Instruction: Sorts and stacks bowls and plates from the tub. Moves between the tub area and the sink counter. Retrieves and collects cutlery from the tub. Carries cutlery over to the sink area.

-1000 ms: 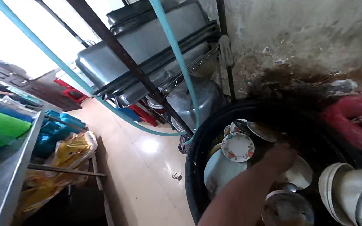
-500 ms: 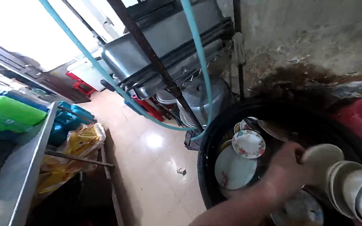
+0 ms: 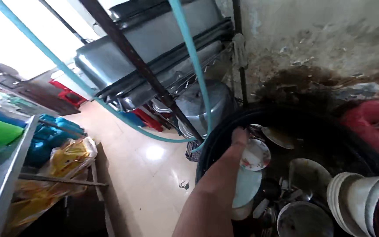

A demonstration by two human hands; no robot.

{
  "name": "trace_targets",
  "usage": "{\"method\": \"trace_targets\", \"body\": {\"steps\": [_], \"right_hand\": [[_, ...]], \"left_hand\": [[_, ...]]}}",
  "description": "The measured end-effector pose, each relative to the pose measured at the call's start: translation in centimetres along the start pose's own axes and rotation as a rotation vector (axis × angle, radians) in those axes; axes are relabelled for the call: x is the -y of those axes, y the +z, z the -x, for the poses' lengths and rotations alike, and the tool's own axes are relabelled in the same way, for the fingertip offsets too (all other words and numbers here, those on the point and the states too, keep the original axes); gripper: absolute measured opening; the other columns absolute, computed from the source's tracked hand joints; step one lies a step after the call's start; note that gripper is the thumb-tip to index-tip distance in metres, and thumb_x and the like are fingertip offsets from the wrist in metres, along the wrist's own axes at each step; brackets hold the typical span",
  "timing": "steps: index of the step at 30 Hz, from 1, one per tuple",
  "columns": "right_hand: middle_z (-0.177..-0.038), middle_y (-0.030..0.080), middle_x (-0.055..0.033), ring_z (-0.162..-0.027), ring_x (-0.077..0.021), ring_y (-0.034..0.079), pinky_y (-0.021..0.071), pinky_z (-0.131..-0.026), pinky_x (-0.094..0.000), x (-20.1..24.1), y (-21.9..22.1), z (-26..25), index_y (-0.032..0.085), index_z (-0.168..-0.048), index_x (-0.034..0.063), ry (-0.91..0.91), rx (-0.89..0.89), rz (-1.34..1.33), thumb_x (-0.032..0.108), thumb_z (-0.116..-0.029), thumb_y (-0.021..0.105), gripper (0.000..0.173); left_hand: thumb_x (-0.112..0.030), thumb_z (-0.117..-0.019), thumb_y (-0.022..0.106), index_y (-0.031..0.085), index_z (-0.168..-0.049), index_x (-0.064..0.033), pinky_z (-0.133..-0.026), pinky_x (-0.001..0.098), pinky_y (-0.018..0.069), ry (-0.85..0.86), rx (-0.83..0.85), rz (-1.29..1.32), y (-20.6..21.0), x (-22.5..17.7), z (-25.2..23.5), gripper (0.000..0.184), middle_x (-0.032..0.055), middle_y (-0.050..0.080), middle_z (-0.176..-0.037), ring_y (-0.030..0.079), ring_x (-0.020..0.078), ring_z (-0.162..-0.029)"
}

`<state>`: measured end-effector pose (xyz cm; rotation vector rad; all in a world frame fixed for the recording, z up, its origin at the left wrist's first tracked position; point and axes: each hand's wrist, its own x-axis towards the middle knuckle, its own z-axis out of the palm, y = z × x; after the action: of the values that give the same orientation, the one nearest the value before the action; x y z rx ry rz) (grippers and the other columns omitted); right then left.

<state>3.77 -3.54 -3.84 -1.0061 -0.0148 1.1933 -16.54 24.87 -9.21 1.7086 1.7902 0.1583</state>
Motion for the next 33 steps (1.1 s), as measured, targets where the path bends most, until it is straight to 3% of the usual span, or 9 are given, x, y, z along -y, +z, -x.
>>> {"method": "trace_targets", "body": {"steps": [3, 5, 9, 11, 16, 19, 21, 28, 33], "right_hand": [[-0.100, 0.074, -0.0043, -0.095, -0.0099, 0.071, 0.0599, -0.089, -0.0329, -1.4, -3.8, -1.7, 0.063, -0.112, 0.0087, -0.053, 0.122, -0.097, 0.017, -0.1091, 0.034, 0.030], [-0.106, 0.076, -0.0048, -0.103, -0.0121, 0.071, 0.0590, -0.095, -0.0366, -2.0, -5.7, -2.5, 0.069, -0.112, 0.0124, -0.067, 0.242, -0.159, 0.021, -0.1076, 0.042, 0.028], [-0.090, 0.068, -0.0012, -0.083, -0.0045, 0.070, 0.0604, -0.076, -0.0211, -0.2, 0.0, -0.1, 0.048, -0.111, 0.0066, -0.017, 0.031, -0.109, 0.012, -0.1099, 0.018, 0.030], [-0.090, 0.068, -0.0043, -0.081, -0.0069, 0.070, 0.0603, -0.075, -0.0227, 0.1, 0.5, 0.0, 0.048, -0.114, 0.0038, 0.023, 0.008, -0.147, 0.013, -0.1108, 0.018, 0.031], [-0.090, 0.068, -0.0021, -0.081, -0.0044, 0.070, 0.0605, -0.074, -0.0214, -0.1, 0.3, 0.0, 0.047, -0.113, 0.0048, -0.019, -0.004, -0.076, 0.009, -0.1092, 0.021, 0.026], [-0.092, 0.065, -0.0025, -0.081, -0.0031, 0.067, 0.0584, -0.076, -0.0203, -0.2, 0.6, 0.2, 0.047, -0.115, 0.0038, -0.029, -0.034, -0.032, 0.008, -0.1087, 0.025, 0.023], [-0.101, 0.073, -0.0048, -0.095, -0.0099, 0.071, 0.0604, -0.088, -0.0322, -1.2, -2.8, -1.2, 0.062, -0.114, 0.0086, -0.024, 0.083, -0.096, 0.016, -0.1077, 0.039, 0.025], [-0.103, 0.075, -0.0040, -0.099, -0.0123, 0.072, 0.0600, -0.092, -0.0365, -2.2, -4.5, -2.4, 0.065, -0.111, 0.0115, -0.041, 0.093, -0.076, 0.016, -0.1085, 0.039, 0.027], [-0.104, 0.074, -0.0036, -0.100, -0.0108, 0.071, 0.0595, -0.093, -0.0350, -1.6, -4.1, -1.8, 0.062, -0.113, 0.0111, -0.038, 0.156, -0.077, 0.016, -0.1089, 0.034, 0.029]], "left_hand": [[-0.031, -0.1090, 0.049, 0.060, -0.133, 0.0027, -0.107, 0.0584, 0.0459, -0.040, 0.081, 0.002, 2.1, -0.4, -2.0, 0.043, 0.0267, 0.062, -0.134, 0.059, 0.0412, -0.126], [-0.028, -0.1063, 0.054, 0.063, -0.131, 0.0001, -0.103, 0.0618, 0.0474, 0.082, 0.106, -0.092, 3.4, -1.3, -1.6, 0.038, 0.0254, 0.064, -0.131, 0.061, 0.0420, -0.123], [-0.019, -0.1078, 0.052, 0.057, -0.142, -0.0069, -0.104, 0.0592, 0.0482, 0.252, 0.208, 0.066, 3.5, -3.5, 2.4, 0.037, 0.0235, 0.063, -0.134, 0.062, 0.0403, -0.122], [-0.015, -0.1061, 0.055, 0.057, -0.141, -0.0102, -0.093, 0.0589, 0.0519, 0.248, 0.269, 0.229, 2.4, -4.0, 4.6, 0.036, 0.0238, 0.064, -0.130, 0.064, 0.0403, -0.112], [-0.008, -0.0986, 0.063, 0.067, -0.128, -0.0088, -0.102, 0.0537, 0.0517, 0.222, -0.083, 0.259, 2.8, -2.0, 0.2, 0.030, 0.0174, 0.060, -0.137, 0.061, 0.0330, -0.124], [-0.010, -0.0986, 0.064, 0.065, -0.125, -0.0088, -0.102, 0.0552, 0.0511, 0.208, -0.020, 0.154, 2.8, 0.3, 0.1, 0.026, 0.0179, 0.060, -0.136, 0.059, 0.0349, -0.124], [-0.011, -0.1001, 0.063, 0.065, -0.124, -0.0096, -0.102, 0.0567, 0.0507, 0.247, 0.039, 0.123, 2.4, 0.7, 1.1, 0.024, 0.0173, 0.060, -0.137, 0.060, 0.0350, -0.124], [0.000, -0.0984, 0.059, 0.067, -0.132, -0.0098, -0.101, 0.0535, 0.0530, 0.605, -0.325, -0.002, -3.3, -0.5, 4.8, 0.036, 0.0188, 0.063, -0.132, 0.061, 0.0361, -0.123], [-0.006, -0.0990, 0.061, 0.063, -0.138, -0.0120, -0.099, 0.0473, 0.0553, 0.544, -0.017, 0.073, -1.6, -3.8, 12.6, 0.040, 0.0155, 0.055, -0.144, 0.063, 0.0296, -0.121]]}}
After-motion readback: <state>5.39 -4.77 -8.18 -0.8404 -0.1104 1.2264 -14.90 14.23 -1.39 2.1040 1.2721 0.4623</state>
